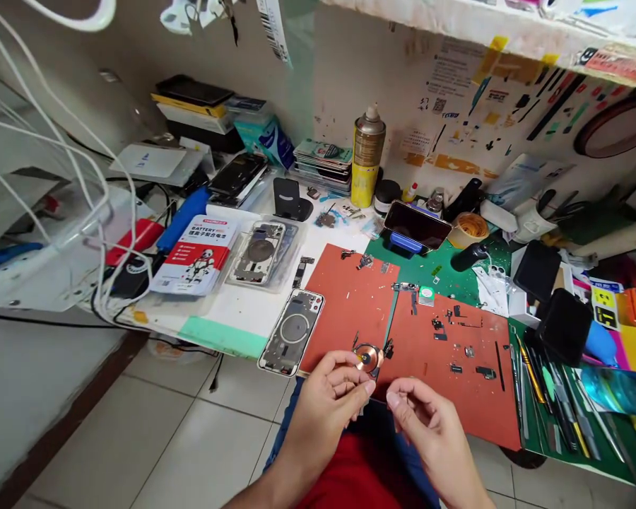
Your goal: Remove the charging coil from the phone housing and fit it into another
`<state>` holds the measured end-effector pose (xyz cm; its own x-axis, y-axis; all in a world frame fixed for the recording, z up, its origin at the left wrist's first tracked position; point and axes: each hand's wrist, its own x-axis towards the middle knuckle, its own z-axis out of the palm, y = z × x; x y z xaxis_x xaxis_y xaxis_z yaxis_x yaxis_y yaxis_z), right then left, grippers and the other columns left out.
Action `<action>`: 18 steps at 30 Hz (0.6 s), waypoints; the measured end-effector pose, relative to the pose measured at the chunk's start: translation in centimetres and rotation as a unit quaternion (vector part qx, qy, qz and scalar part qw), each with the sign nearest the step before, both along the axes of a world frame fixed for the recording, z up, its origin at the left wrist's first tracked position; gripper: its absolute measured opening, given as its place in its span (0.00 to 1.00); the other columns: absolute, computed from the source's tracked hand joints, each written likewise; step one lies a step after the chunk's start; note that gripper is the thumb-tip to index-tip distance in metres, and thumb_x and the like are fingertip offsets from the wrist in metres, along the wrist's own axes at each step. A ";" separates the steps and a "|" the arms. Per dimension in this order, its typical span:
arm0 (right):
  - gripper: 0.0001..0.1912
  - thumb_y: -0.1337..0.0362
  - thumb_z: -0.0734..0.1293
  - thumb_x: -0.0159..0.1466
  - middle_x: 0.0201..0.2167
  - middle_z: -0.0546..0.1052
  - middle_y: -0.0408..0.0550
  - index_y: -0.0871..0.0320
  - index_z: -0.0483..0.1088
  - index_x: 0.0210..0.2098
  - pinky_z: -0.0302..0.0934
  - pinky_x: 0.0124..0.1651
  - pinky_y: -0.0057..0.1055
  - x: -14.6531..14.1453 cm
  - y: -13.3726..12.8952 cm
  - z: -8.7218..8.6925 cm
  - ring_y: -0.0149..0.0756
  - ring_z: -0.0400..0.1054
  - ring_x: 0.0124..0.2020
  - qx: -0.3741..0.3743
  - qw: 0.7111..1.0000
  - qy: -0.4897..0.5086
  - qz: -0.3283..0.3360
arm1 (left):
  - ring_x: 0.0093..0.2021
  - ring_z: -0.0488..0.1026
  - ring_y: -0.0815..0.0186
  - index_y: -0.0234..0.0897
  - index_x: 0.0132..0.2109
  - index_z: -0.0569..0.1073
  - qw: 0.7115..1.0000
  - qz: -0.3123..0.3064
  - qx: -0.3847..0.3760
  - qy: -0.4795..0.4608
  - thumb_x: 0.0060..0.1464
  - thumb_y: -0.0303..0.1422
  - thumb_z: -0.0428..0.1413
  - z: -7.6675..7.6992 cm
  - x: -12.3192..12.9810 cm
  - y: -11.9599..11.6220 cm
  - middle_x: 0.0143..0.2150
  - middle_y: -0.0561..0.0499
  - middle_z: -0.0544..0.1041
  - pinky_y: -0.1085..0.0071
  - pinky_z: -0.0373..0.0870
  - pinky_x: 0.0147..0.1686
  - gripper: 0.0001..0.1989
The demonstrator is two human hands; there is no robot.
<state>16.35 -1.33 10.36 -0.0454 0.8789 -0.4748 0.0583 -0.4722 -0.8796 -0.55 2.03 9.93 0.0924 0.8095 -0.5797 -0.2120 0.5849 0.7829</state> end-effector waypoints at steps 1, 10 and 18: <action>0.28 0.35 0.71 0.63 0.25 0.68 0.42 0.56 0.77 0.36 0.59 0.30 0.28 -0.2 0.1 -0.2 0.30 0.59 0.27 0.000 1.000 0.002 -0.006 | 0.25 0.69 0.72 0.39 0.45 0.71 1.000 -0.002 0.002 -0.002 0.46 0.43 0.74 0.0 0.0 -0.1 0.31 0.54 0.80 0.76 0.60 0.22 0.25; 0.27 0.37 0.73 0.63 0.30 0.69 0.44 0.57 0.76 0.35 0.61 0.35 0.29 -0.4 0.1 0.1 0.32 0.60 0.31 0.014 1.000 -0.001 0.006 | 0.24 0.66 0.73 0.38 0.46 0.70 0.999 -0.029 0.006 -0.023 0.48 0.42 0.73 -0.3 -0.1 -0.8 0.32 0.54 0.80 0.75 0.60 0.24 0.25; 0.23 0.40 0.66 0.71 0.36 0.78 0.47 0.54 0.76 0.46 0.69 0.39 0.31 0.6 0.7 -1.4 0.36 0.72 0.35 0.062 0.994 -0.078 -0.036 | 0.29 0.72 0.68 0.39 0.49 0.69 0.997 -0.006 0.033 0.065 0.55 0.43 0.67 -0.7 -1.6 -1.1 0.37 0.52 0.81 0.71 0.67 0.28 0.21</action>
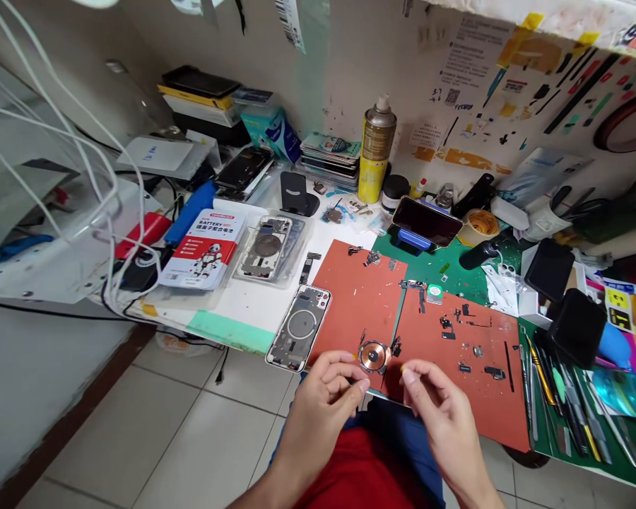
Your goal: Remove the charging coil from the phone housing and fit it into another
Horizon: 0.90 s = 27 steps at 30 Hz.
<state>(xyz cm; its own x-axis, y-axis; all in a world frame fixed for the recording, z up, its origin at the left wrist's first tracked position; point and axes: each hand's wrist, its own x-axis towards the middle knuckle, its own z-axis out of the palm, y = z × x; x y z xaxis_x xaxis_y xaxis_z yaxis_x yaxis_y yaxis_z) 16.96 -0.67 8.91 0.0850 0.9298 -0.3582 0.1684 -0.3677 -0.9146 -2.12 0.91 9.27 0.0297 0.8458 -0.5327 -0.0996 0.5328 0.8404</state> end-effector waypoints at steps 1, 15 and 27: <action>0.23 0.41 0.65 0.71 0.42 0.80 0.50 0.53 0.74 0.51 0.71 0.45 0.34 0.3 0.4 -0.3 0.39 0.75 0.41 0.014 1.000 -0.019 -0.004 | 0.30 0.73 0.67 0.40 0.50 0.69 1.000 0.012 0.006 0.025 0.55 0.42 0.66 -0.2 -0.3 -0.2 0.38 0.51 0.81 0.70 0.69 0.30 0.21; 0.34 0.58 0.69 0.65 0.41 0.78 0.46 0.45 0.62 0.70 0.52 0.64 0.62 -0.4 6.9 -1.4 0.52 0.65 0.50 0.050 0.961 -0.213 0.168 | 0.42 0.76 0.64 0.46 0.57 0.70 0.987 0.018 0.100 0.122 0.67 0.39 0.59 -3.4 -1.4 -2.7 0.47 0.51 0.81 0.66 0.73 0.47 0.14; 0.44 0.51 0.75 0.66 0.34 0.76 0.37 0.44 0.53 0.74 0.67 0.56 0.46 0.2 5.7 0.7 0.40 0.77 0.40 -0.046 0.988 0.024 0.144 | 0.59 0.76 0.57 0.46 0.63 0.64 0.995 0.038 0.095 -0.017 0.64 0.42 0.64 -1.9 -1.0 -0.5 0.60 0.43 0.77 0.57 0.71 0.61 0.25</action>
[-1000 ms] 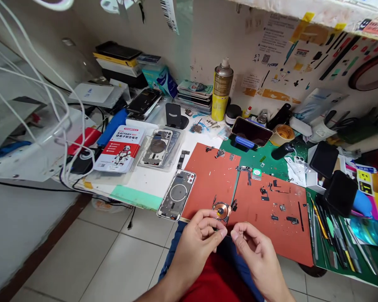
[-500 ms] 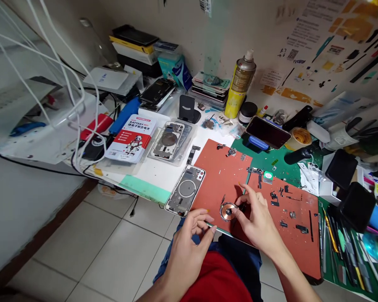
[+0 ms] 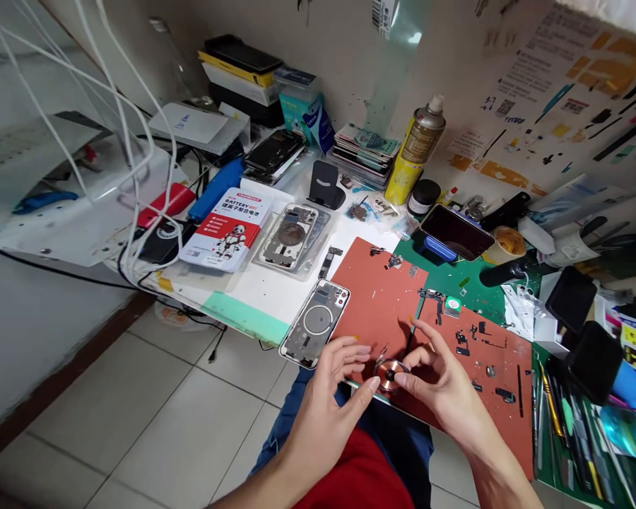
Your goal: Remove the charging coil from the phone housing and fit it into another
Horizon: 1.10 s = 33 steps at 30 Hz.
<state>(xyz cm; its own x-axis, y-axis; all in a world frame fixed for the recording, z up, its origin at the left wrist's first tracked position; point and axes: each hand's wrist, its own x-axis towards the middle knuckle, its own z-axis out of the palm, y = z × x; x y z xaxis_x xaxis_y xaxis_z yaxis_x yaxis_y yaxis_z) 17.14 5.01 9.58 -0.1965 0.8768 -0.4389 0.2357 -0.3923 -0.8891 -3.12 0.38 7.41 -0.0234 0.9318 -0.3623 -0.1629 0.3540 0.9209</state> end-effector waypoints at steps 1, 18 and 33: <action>0.45 0.51 0.77 0.64 0.34 0.75 0.37 0.44 0.53 0.74 0.68 0.56 0.45 0.0 -0.2 0.5 0.39 0.77 0.40 -0.023 0.999 0.044 -0.019 | 0.58 0.77 0.57 0.45 0.63 0.63 0.999 -0.007 -0.015 -0.040 0.63 0.42 0.65 0.5 0.1 0.5 0.58 0.43 0.79 0.58 0.72 0.60 0.27; 0.41 0.53 0.78 0.65 0.32 0.81 0.42 0.50 0.58 0.70 0.68 0.55 0.45 -0.6 -3.0 2.4 0.42 0.75 0.43 -0.015 0.977 0.167 -0.131 | 0.31 0.77 0.66 0.39 0.59 0.63 0.988 0.017 -0.084 -0.130 0.51 0.37 0.73 4.1 2.0 2.8 0.31 0.55 0.82 0.71 0.76 0.34 0.35; 0.38 0.57 0.78 0.65 0.37 0.78 0.41 0.45 0.61 0.70 0.68 0.50 0.37 -0.1 -3.9 1.9 0.38 0.70 0.45 0.004 0.968 0.215 -0.126 | 0.31 0.78 0.63 0.38 0.62 0.62 0.987 -0.027 -0.095 -0.124 0.52 0.36 0.71 4.7 2.7 3.0 0.29 0.55 0.81 0.68 0.74 0.35 0.37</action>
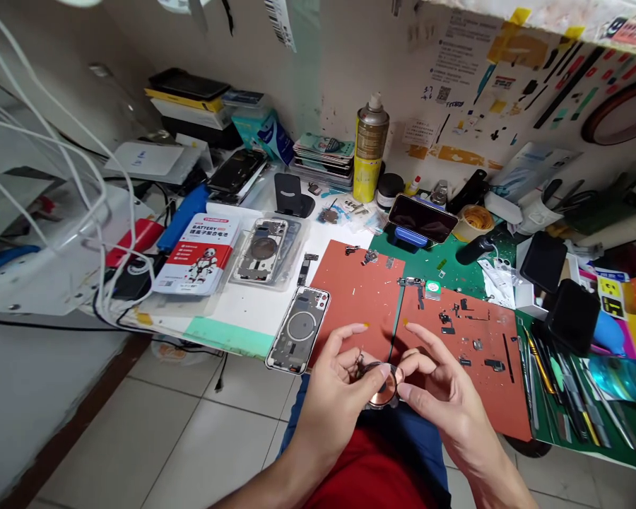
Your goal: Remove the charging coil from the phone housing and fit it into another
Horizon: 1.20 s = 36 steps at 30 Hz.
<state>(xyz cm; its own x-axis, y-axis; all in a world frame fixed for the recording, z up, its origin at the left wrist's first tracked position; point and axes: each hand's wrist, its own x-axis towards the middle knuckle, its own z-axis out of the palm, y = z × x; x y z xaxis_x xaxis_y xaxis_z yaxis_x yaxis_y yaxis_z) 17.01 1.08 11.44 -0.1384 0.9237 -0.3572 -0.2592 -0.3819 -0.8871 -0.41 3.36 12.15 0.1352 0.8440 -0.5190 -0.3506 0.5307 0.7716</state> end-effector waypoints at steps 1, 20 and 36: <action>0.38 0.58 0.78 0.65 0.36 0.78 0.41 0.45 0.61 0.70 0.68 0.50 0.36 0.0 0.0 -0.1 0.37 0.70 0.44 0.003 1.000 0.001 -0.001 | 0.31 0.78 0.63 0.38 0.62 0.62 1.000 0.001 -0.001 0.003 0.52 0.36 0.71 0.0 0.0 0.0 0.29 0.55 0.81 0.68 0.74 0.35 0.37; 0.39 0.56 0.79 0.64 0.33 0.78 0.39 0.46 0.62 0.70 0.67 0.53 0.38 0.0 -0.1 0.0 0.37 0.71 0.44 0.000 0.999 -0.024 -0.025 | 0.29 0.77 0.64 0.39 0.61 0.64 1.000 -0.005 0.001 0.028 0.51 0.34 0.70 -0.8 0.6 0.0 0.29 0.55 0.81 0.70 0.72 0.33 0.34; 0.14 0.52 0.78 0.64 0.44 0.81 0.49 0.45 0.81 0.47 0.73 0.48 0.37 -0.8 -2.7 -0.6 0.43 0.75 0.45 0.032 0.955 -0.119 -0.270 | 0.36 0.83 0.60 0.40 0.62 0.64 0.995 0.070 0.050 0.042 0.57 0.37 0.69 -0.8 0.9 0.5 0.32 0.53 0.85 0.64 0.77 0.44 0.31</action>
<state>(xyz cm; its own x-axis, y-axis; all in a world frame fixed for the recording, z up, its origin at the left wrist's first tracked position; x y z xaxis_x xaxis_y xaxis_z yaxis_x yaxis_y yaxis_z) 16.20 -1.58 10.89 0.4425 0.8586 -0.2589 -0.1905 -0.1921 -0.9627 0.49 3.85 11.37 -0.0276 0.8995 -0.4360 -0.3474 0.4003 0.8480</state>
